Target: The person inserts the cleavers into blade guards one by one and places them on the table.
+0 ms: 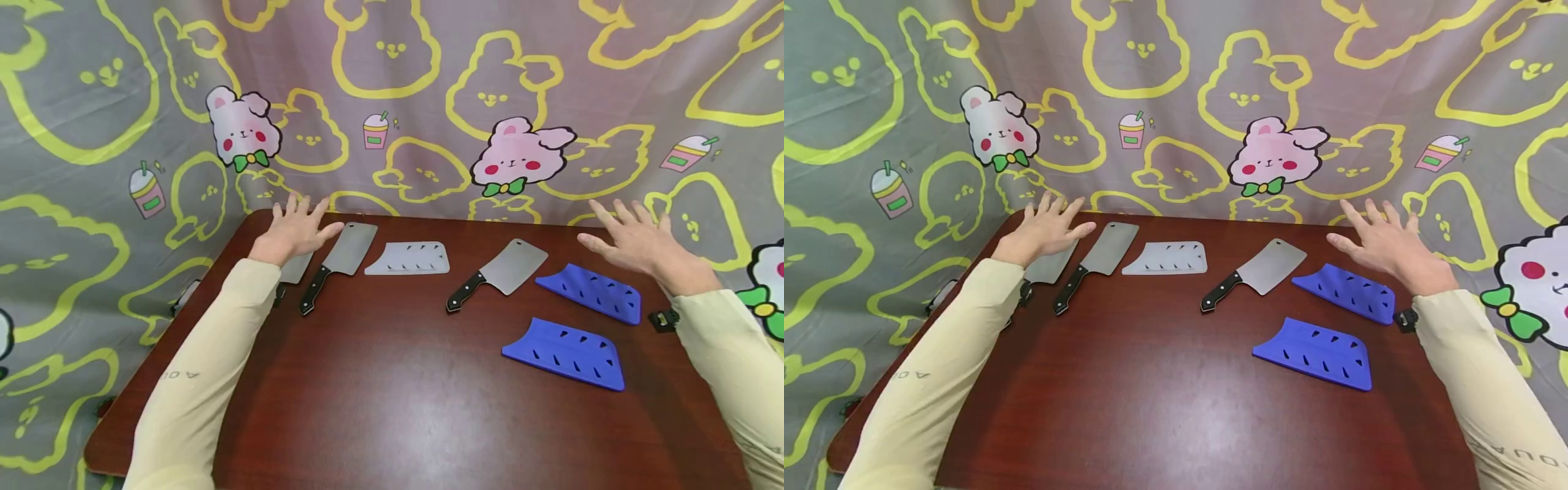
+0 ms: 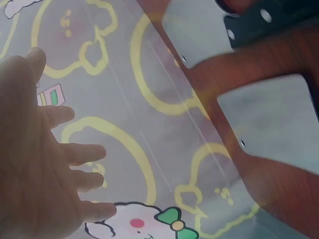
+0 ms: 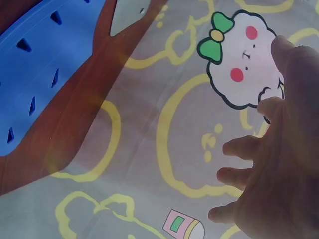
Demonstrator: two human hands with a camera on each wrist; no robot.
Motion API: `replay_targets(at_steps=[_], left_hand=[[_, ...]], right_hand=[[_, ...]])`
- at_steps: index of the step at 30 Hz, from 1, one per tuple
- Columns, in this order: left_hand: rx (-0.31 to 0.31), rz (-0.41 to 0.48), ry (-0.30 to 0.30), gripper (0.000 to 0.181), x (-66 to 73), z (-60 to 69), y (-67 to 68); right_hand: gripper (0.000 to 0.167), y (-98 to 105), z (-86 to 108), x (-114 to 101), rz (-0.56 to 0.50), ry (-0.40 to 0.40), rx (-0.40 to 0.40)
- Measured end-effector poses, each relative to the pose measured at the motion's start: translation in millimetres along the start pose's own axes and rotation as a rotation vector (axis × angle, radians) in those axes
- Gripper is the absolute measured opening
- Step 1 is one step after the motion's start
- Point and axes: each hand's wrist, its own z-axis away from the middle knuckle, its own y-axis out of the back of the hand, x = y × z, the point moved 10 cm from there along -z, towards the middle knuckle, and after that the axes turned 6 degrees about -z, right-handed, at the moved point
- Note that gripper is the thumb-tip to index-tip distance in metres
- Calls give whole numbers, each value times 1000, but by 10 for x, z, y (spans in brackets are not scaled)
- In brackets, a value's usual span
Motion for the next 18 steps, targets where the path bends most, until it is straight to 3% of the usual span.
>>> replay_targets(at_steps=[9, 18], left_hand=[[14, 32, -32, 77, 276, -64, -31], [16, 60, -42, 77, 450, -130, -131]], right_hand=[[86, -65, 69, 35, -48, 4, 18], [89, -178, 129, 172, -110, -18, 26]])
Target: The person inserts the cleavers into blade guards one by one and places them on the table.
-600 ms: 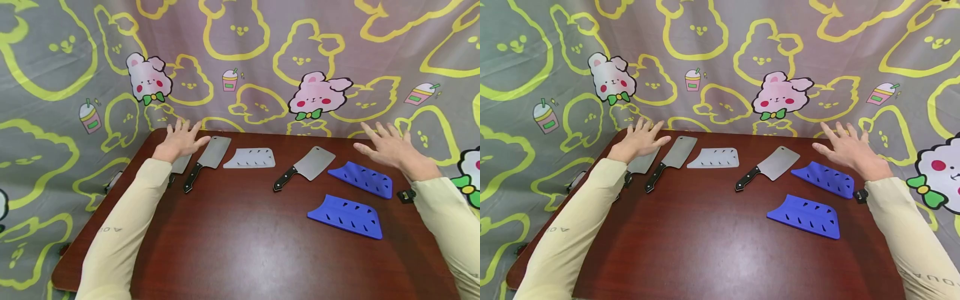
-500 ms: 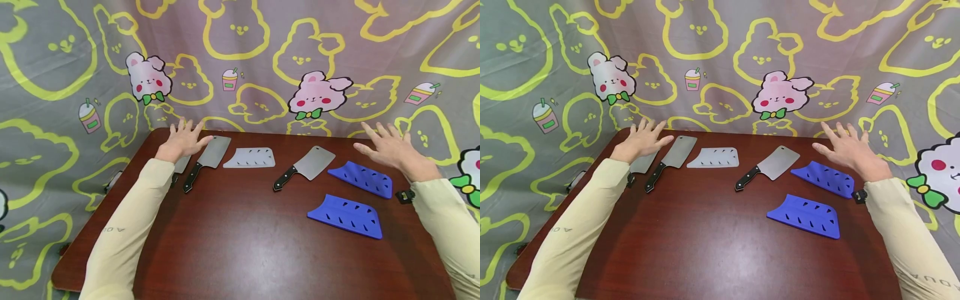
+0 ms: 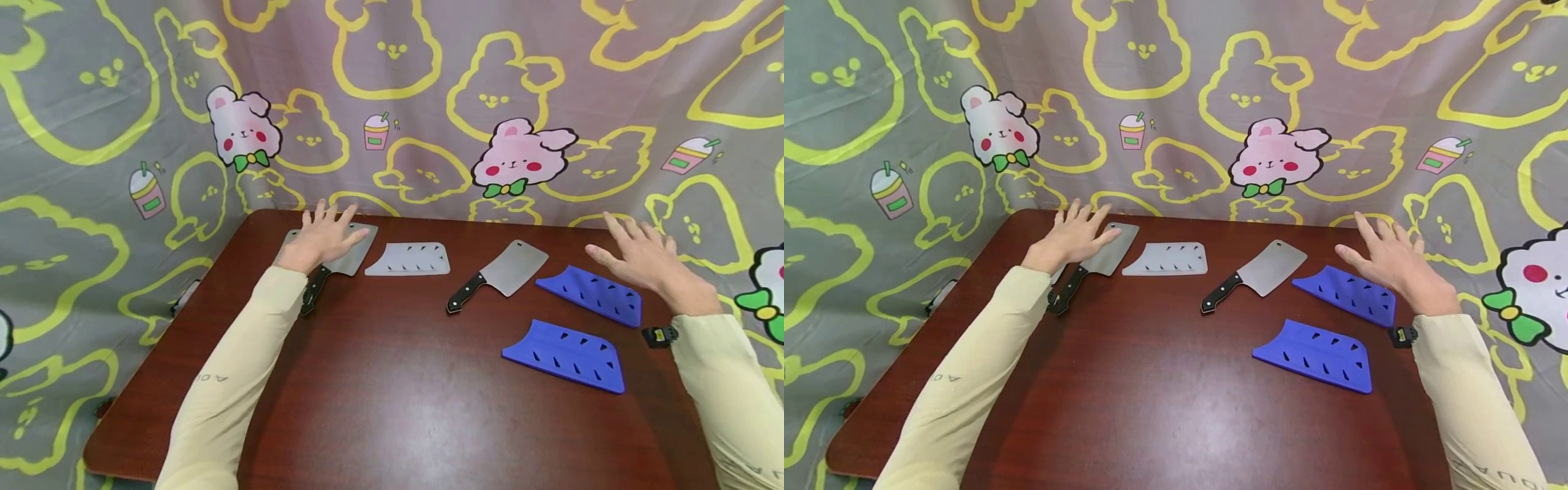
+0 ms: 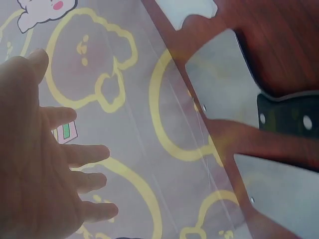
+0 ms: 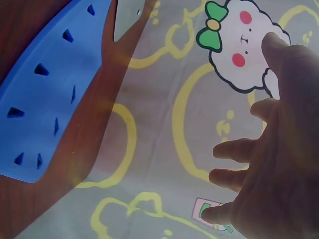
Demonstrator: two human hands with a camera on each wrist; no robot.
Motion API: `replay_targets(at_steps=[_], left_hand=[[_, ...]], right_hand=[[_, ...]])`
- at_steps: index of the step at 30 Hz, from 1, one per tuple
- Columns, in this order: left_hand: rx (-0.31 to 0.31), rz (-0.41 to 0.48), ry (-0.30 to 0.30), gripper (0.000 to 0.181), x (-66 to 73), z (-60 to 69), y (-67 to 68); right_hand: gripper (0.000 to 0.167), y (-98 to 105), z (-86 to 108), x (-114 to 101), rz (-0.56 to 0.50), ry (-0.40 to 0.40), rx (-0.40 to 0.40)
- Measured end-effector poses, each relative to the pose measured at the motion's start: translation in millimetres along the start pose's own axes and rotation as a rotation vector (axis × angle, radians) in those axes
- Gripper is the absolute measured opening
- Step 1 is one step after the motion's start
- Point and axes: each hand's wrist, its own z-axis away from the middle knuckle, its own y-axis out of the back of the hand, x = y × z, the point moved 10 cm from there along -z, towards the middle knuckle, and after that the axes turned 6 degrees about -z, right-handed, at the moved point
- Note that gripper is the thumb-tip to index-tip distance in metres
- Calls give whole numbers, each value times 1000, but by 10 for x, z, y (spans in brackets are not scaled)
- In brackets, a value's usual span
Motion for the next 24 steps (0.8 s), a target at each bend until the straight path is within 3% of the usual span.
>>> replay_targets(at_steps=[10, 17, 24], left_hand=[[7, 56, -37, 78, 235, -25, -85], [14, 116, -67, 75, 438, -29, -172], [18, 86, -105, 75, 680, -78, -321]], right_hand=[[90, -139, 38, 117, -26, -21, -16], [91, -291, 80, 176, -108, -34, -70], [89, -428, 103, 236, -192, -11, -47]])
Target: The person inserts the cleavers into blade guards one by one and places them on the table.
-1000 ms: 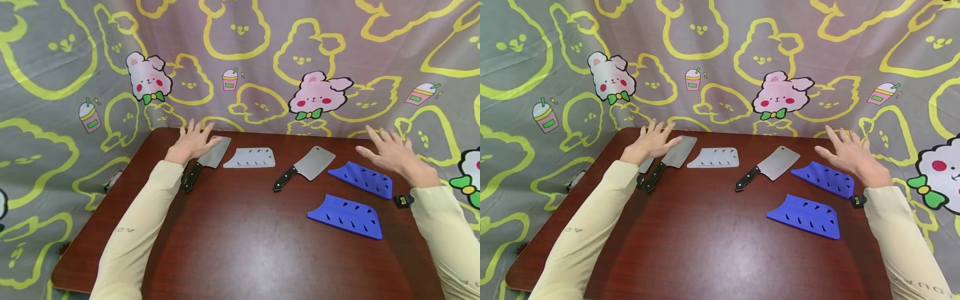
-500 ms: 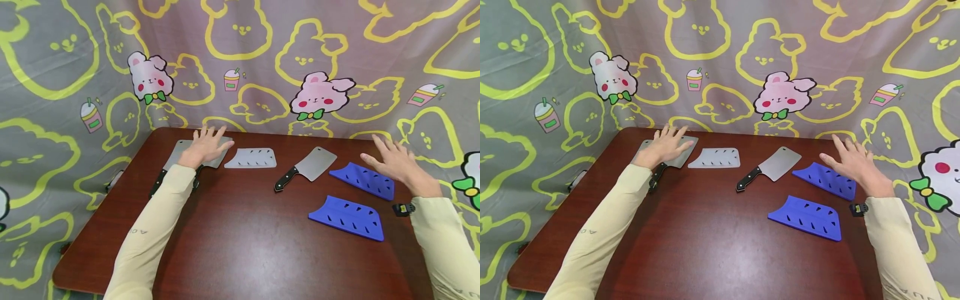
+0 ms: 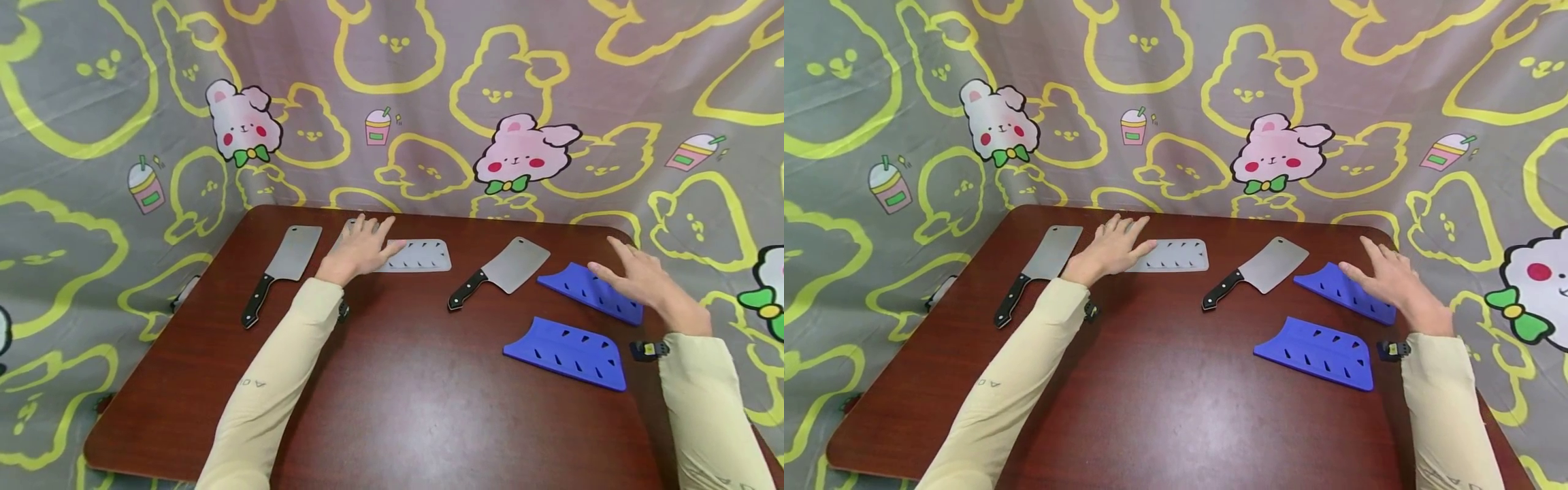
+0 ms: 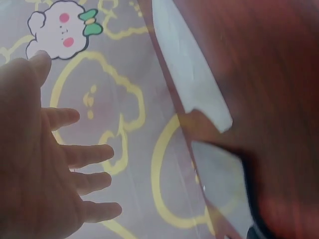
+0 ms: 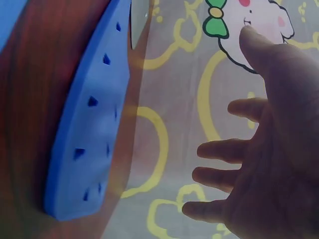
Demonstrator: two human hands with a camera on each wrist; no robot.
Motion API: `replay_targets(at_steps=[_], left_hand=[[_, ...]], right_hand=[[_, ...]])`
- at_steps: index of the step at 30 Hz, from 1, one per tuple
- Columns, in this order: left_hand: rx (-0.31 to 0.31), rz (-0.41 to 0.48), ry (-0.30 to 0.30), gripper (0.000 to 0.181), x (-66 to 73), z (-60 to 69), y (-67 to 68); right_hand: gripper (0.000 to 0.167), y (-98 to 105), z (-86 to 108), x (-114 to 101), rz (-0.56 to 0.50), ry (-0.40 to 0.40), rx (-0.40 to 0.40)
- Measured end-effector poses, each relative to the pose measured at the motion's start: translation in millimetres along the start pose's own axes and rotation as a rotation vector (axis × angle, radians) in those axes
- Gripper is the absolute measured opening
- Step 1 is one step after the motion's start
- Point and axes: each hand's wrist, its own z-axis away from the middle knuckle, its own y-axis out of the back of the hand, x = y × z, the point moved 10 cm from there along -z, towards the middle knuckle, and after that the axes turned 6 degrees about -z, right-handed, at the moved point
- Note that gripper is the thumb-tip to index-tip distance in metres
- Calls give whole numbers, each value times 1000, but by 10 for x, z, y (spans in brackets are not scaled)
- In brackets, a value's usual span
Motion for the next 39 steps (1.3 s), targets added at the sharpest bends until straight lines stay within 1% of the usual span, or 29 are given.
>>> replay_targets(at_steps=[2, 4, 10, 15, 18, 21, 25, 33, 36, 39], left_hand=[[-20, 7, -7, 76, 59, -9, -59], [-36, 41, -10, 76, 117, -14, -112], [-15, 91, -27, 73, 312, -40, -192], [-10, 107, -82, 70, 576, -93, -305], [-19, 141, -118, 70, 758, -110, -378], [-21, 172, -141, 71, 910, -112, -433], [-30, 198, -151, 71, 1060, -98, -500], [-72, 220, -171, 70, 1314, -77, -622], [-88, 220, -158, 69, 1373, -71, -658], [-102, 237, -129, 68, 1405, -78, -687]], right_hand=[[89, -45, -2, 22, -18, 6, -2], [88, -86, 0, 36, -29, 13, -8], [92, -202, 18, 115, -32, -9, -54], [93, -327, 46, 179, 20, -7, -98], [92, -405, 60, 215, 64, -5, -123], [94, -450, 64, 271, 79, -29, -145], [99, -493, 51, 356, 68, -67, -161], [100, -539, 37, 422, 74, -77, -182], [101, -538, 50, 450, 70, -92, -195], [104, -533, 65, 477, 56, -109, -206]])
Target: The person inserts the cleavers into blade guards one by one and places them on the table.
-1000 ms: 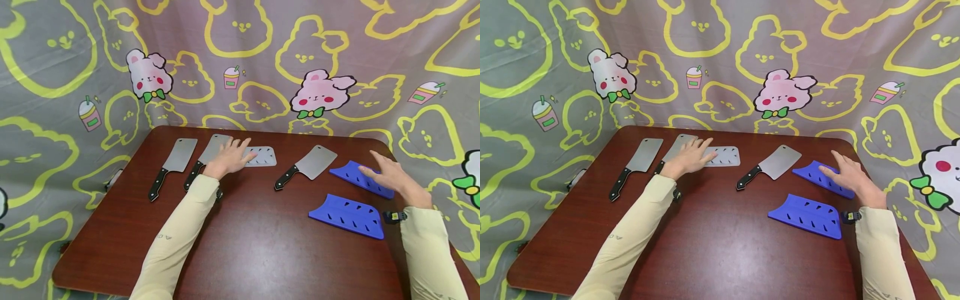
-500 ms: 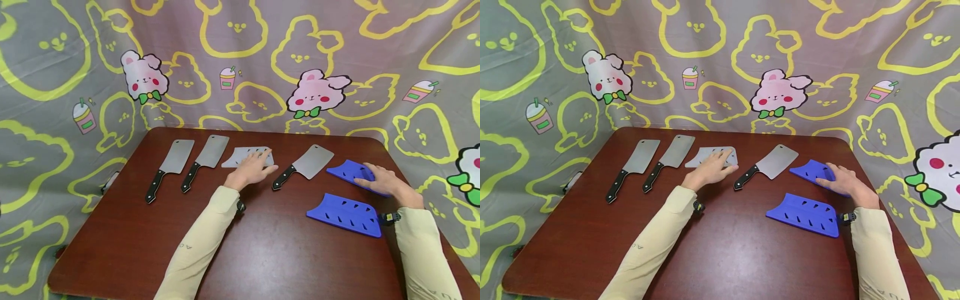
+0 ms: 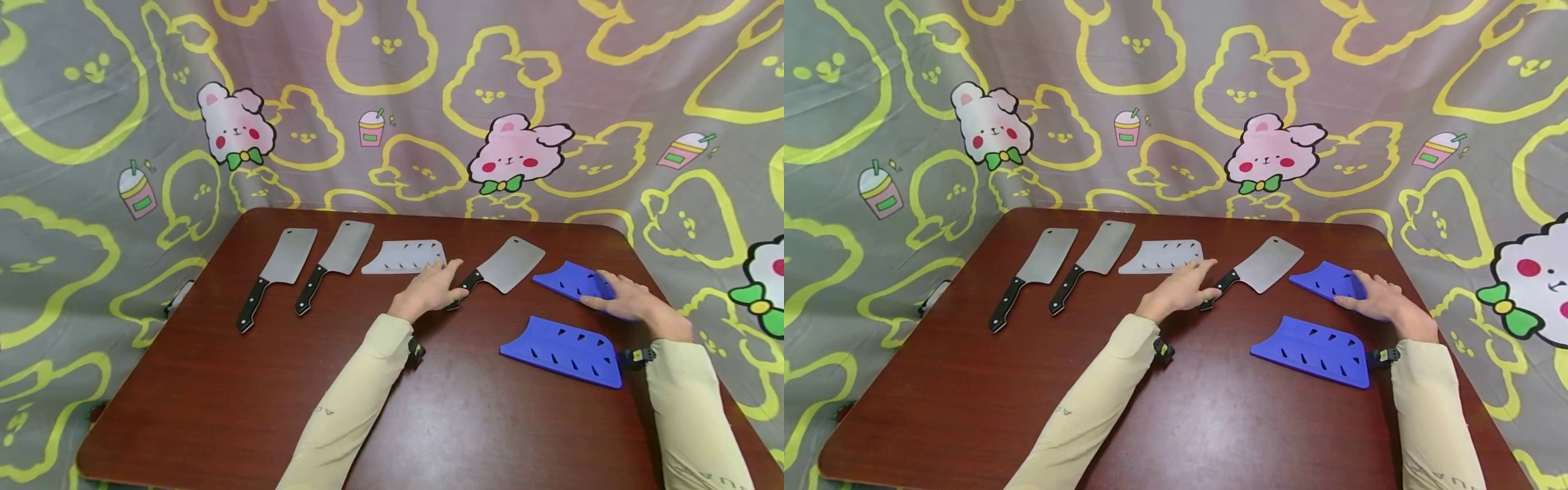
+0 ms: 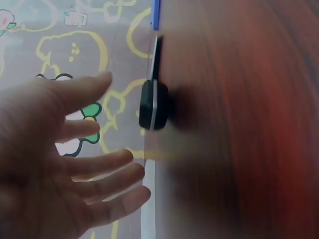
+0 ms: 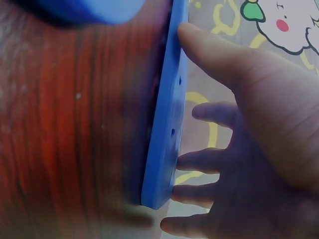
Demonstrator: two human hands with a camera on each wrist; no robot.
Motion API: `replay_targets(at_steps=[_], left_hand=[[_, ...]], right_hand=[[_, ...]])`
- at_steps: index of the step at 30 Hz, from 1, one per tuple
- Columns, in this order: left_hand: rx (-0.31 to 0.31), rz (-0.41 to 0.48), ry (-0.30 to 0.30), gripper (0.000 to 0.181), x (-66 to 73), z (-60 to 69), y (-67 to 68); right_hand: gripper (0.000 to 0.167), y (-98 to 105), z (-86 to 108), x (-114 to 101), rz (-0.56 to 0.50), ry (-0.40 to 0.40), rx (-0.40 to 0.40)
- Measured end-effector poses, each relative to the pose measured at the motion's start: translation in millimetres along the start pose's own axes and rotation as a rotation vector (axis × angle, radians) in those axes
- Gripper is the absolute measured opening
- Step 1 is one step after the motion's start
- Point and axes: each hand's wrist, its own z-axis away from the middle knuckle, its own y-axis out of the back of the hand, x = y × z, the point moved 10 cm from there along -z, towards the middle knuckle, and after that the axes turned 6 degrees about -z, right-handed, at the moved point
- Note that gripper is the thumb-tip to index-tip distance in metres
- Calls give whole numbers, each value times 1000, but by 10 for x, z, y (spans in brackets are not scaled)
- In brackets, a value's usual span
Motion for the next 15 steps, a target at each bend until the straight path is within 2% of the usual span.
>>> replay_targets(at_steps=[4, 15], left_hand=[[-20, 15, 46, 69, -2, -16, -62], [-41, -81, 119, 65, 87, -50, -152]], right_hand=[[106, -2, 1, 6, -10, 7, -1], [112, 1, 67, 101, -26, -14, -18]])
